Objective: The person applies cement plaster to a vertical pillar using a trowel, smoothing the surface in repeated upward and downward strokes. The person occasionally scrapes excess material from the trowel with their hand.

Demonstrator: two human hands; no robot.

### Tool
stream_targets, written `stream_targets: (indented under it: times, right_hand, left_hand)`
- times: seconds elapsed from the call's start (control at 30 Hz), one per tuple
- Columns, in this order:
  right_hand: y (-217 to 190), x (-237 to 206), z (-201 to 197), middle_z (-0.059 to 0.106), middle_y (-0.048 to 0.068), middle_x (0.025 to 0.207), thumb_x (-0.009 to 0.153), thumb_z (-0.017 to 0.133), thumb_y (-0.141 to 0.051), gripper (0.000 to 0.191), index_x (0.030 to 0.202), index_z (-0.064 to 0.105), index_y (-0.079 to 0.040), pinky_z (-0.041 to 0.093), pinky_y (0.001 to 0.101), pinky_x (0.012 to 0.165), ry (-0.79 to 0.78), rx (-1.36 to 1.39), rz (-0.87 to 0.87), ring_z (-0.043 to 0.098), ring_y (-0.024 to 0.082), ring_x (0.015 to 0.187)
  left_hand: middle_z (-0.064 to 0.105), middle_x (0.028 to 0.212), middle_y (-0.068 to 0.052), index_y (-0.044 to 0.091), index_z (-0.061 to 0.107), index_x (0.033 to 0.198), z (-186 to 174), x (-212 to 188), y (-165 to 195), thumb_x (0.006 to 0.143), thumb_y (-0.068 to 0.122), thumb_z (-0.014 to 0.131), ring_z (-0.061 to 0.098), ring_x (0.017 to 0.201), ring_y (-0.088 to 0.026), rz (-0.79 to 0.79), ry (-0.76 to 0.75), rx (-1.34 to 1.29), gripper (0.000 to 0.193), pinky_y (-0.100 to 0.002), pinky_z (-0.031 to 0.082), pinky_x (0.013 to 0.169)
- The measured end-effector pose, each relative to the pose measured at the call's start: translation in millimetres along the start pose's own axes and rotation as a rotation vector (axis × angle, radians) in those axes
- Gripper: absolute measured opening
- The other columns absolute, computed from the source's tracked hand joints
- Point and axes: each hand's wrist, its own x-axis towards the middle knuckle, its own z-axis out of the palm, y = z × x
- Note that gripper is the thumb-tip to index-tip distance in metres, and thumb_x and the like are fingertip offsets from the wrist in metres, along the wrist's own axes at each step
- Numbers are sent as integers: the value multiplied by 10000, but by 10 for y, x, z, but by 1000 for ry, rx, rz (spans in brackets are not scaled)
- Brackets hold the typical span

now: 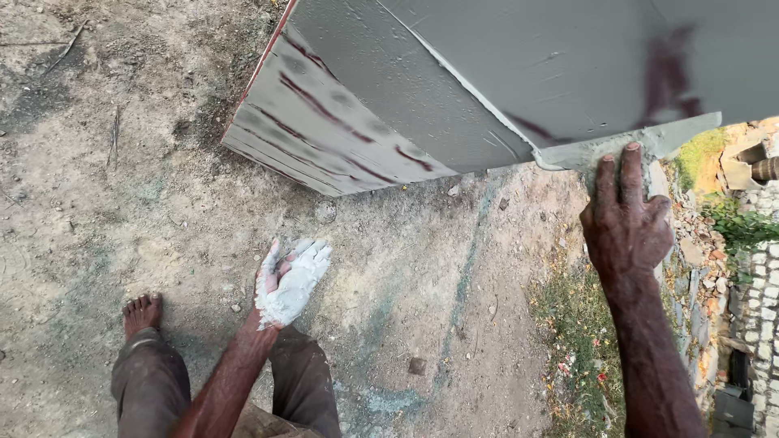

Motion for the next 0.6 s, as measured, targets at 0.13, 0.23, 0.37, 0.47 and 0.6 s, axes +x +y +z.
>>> stream_targets:
  times: [0.13,0.23,0.37,0.47,0.6]
  right_hand:
    - [141,-388,285,342,71,1710,944,673,-397,668,1565,530,-197,627,395,483,-165,149,57,709,416,966]
    - [-175,-686,288,351,61,1739,968,706,-299,667,1597,496,-235,624,381,636,-41,484,54,690,291,958]
    - [-1344,-965,-125,316,139,1686,898,724,-171,813,1617,347,-126,522,485,1123,211,1317,-104,364,297,1549]
    - [-2227,-1296,-760,229,148,1699,811,667,-110,839,1586,350,-139,386,548,1185,-152,1907,69,236,349,1560]
    - [-2926,-1479,-1242,348,192,1671,825,724,-92,835,1590,390,-71,319,559,1254,13,2094,58,326,361,1562]
  left_hand:
    - [450,1565,-246,-38,381,1510,398,390,-698,926,552,588,464,1433,-357,-87,15,197,855,-473,369,1184]
    - [430,1585,-241,-33,345,1533,777,868,-1247,848,637,638,519,1400,-341,-163,-21,321,1002,-448,436,1140]
    - [551,1379,-216,-96,390,1497,992,1076,-1679,925,767,564,569,1290,-365,-343,-469,-54,1050,-493,506,1128]
    - [607,1231,-226,-71,461,1355,916,872,-1527,770,845,540,599,1151,-386,-160,-208,-26,1090,-520,512,1021]
    - [587,1326,-177,8,488,1305,813,326,-977,835,783,639,575,1231,-347,197,-33,-34,918,-503,496,1061]
